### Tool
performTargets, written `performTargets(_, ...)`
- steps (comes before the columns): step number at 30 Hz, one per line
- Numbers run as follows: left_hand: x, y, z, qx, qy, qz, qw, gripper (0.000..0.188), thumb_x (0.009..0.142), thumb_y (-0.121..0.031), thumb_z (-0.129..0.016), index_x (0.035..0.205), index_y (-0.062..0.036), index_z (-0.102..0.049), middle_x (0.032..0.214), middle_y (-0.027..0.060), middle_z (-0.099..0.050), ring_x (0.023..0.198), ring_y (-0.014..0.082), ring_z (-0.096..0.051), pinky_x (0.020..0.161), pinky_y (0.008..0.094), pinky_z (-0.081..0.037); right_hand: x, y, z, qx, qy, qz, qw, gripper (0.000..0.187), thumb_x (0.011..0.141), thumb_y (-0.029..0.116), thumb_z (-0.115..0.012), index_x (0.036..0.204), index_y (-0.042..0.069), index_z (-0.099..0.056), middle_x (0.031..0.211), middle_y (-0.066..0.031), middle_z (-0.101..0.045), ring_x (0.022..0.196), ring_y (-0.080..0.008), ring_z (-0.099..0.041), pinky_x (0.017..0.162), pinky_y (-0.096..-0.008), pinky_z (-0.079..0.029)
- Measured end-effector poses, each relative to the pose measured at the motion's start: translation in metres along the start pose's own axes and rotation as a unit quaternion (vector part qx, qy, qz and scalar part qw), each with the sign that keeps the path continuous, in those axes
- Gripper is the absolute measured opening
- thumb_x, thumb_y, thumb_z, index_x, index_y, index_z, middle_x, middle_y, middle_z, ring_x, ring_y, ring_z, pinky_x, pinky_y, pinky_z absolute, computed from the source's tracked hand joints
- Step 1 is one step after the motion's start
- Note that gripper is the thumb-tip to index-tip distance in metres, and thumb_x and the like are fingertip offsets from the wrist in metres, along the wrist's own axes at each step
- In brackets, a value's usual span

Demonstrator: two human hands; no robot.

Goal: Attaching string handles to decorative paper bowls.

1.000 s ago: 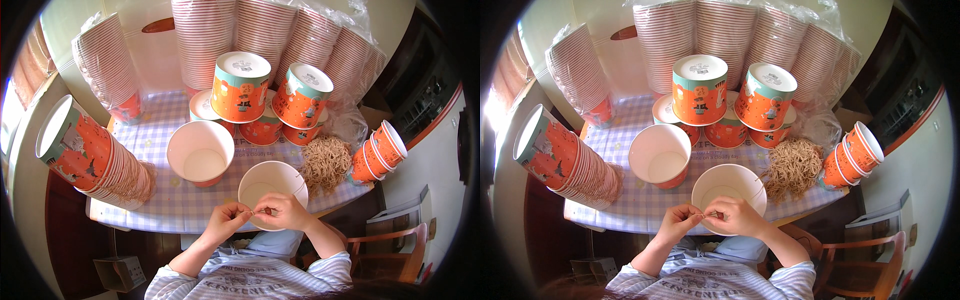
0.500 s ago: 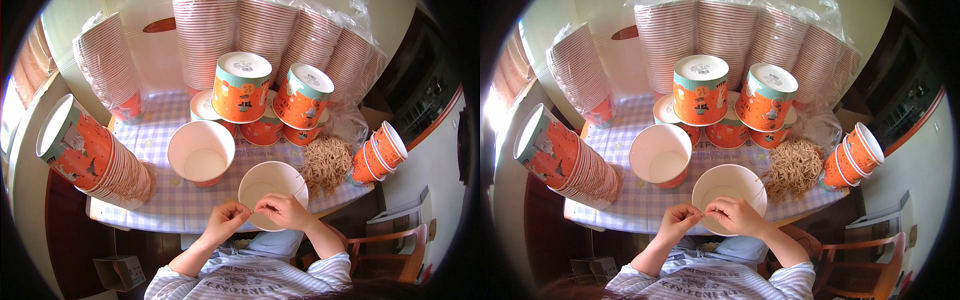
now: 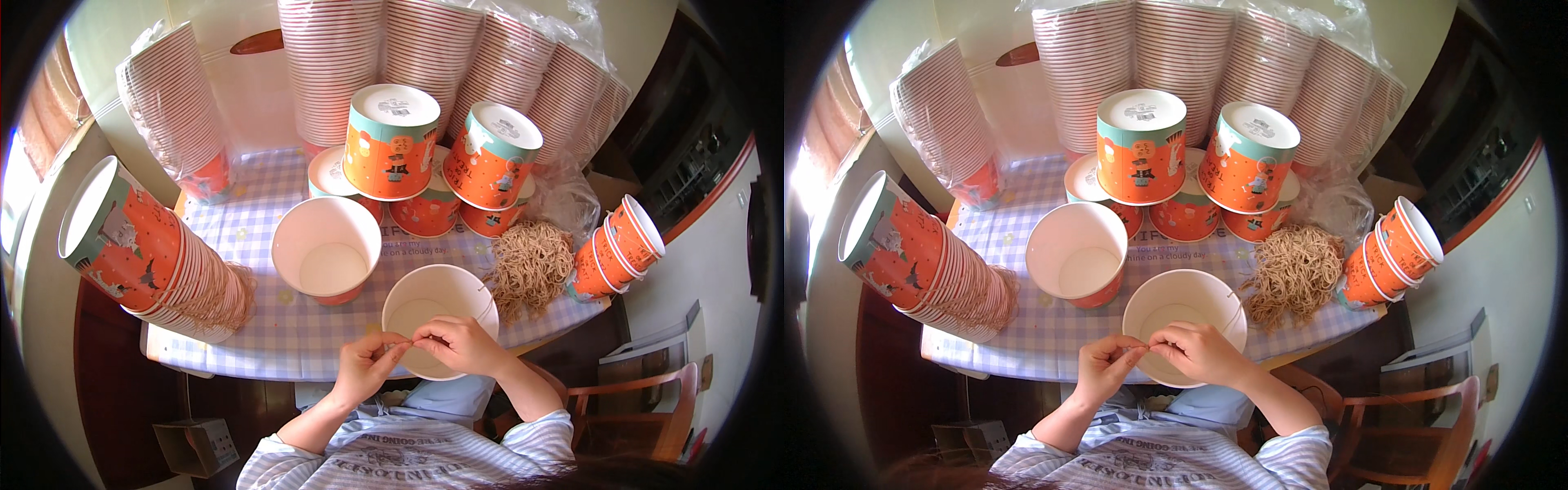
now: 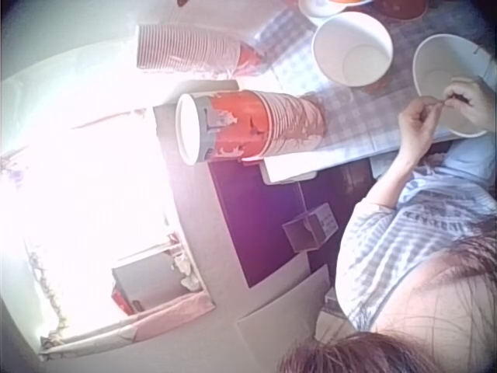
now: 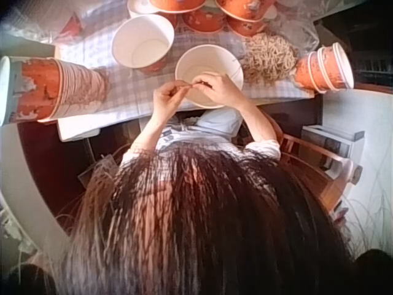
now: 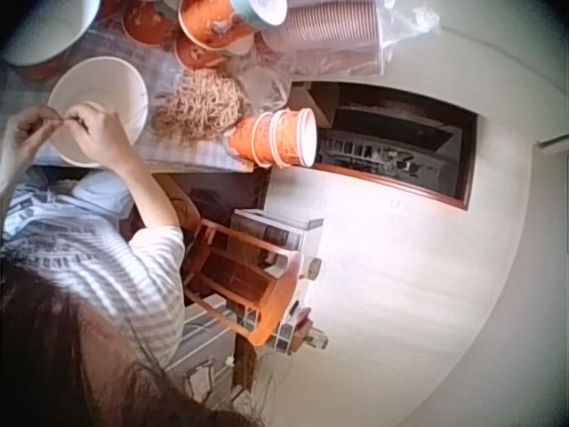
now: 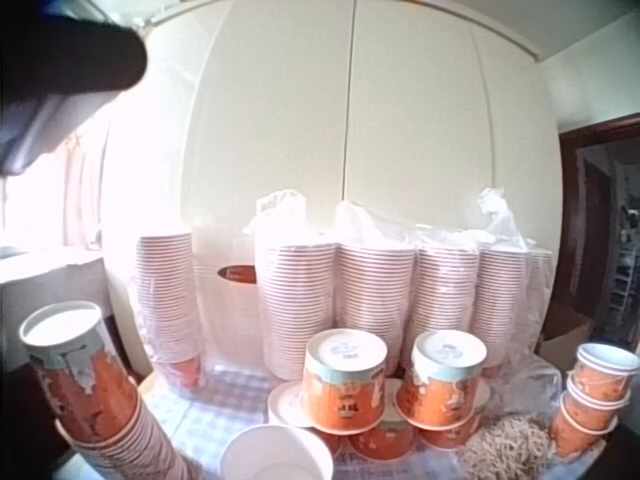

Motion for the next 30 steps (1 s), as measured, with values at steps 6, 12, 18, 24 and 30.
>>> performTargets(6,-0.001,0.005,0.005,-0.02,-0.021,-0.001,1.0,0.006,0.081,-0.005,-0.063,0.083,0.0002,-0.063,0.064,-0.0037,-0.056,0.054,-0.0012,-0.04,0.046,0.0143,-0.03,0.0,-0.001,-0.003,-0.024,0.021,0.019,0.999,0.009,0.079,0.01,-0.06,0.084,0.003,-0.06,0.075,-0.0089,-0.059,0.068,-0.0252,-0.058,0.06,-0.0335,-0.046)
performTargets(12,-0.001,0.008,0.007,-0.007,-0.028,0.003,1.0,0.006,0.081,-0.005,-0.063,0.083,0.0005,-0.062,0.065,-0.0024,-0.057,0.055,-0.0001,-0.042,0.048,0.0146,-0.032,0.001,0.002,-0.003,-0.027,0.033,0.008,0.999,0.007,0.078,0.01,-0.06,0.082,0.004,-0.06,0.073,-0.0089,-0.059,0.066,-0.0254,-0.058,0.059,-0.0337,-0.046)
performTargets(18,0.0,0.013,0.005,-0.013,-0.061,-0.042,0.997,0.005,0.081,-0.003,-0.063,0.083,0.0007,-0.061,0.065,-0.0028,-0.056,0.056,0.0001,-0.043,0.048,0.015,-0.032,0.001,0.003,-0.003,-0.023,0.029,0.031,0.999,0.006,0.078,0.009,-0.059,0.081,0.003,-0.06,0.073,-0.0091,-0.058,0.067,-0.026,-0.058,0.059,-0.0342,-0.046)
performTargets(24,0.003,0.008,0.009,-0.054,-0.056,0.008,0.997,0.006,0.079,-0.004,-0.065,0.082,-0.001,-0.062,0.069,-0.0015,-0.056,0.062,0.0023,-0.046,0.05,0.0162,-0.034,0.003,0.007,0.0,-0.014,0.017,0.023,0.999,0.007,0.079,0.009,-0.058,0.083,0.003,-0.058,0.076,-0.0096,-0.058,0.069,-0.027,-0.057,0.06,-0.0348,-0.046)
performTargets(30,0.009,-0.039,0.016,0.201,-0.049,-0.211,0.955,0.017,0.066,-0.007,-0.071,0.081,-0.008,-0.065,0.077,0.0047,-0.053,0.078,0.0206,-0.049,0.065,0.0295,-0.041,0.015,0.023,0.005,-0.076,0.011,0.069,0.995,0.007,0.077,0.005,-0.06,0.083,0.002,-0.058,0.074,-0.0084,-0.057,0.066,-0.0237,-0.058,0.058,-0.0324,-0.046)
Point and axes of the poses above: each hand's wrist, its own x-axis towards the middle knuckle, its own z-axis out of the back of the hand, y = z × x, the point moved 3 cm from there along x, towards the middle knuckle
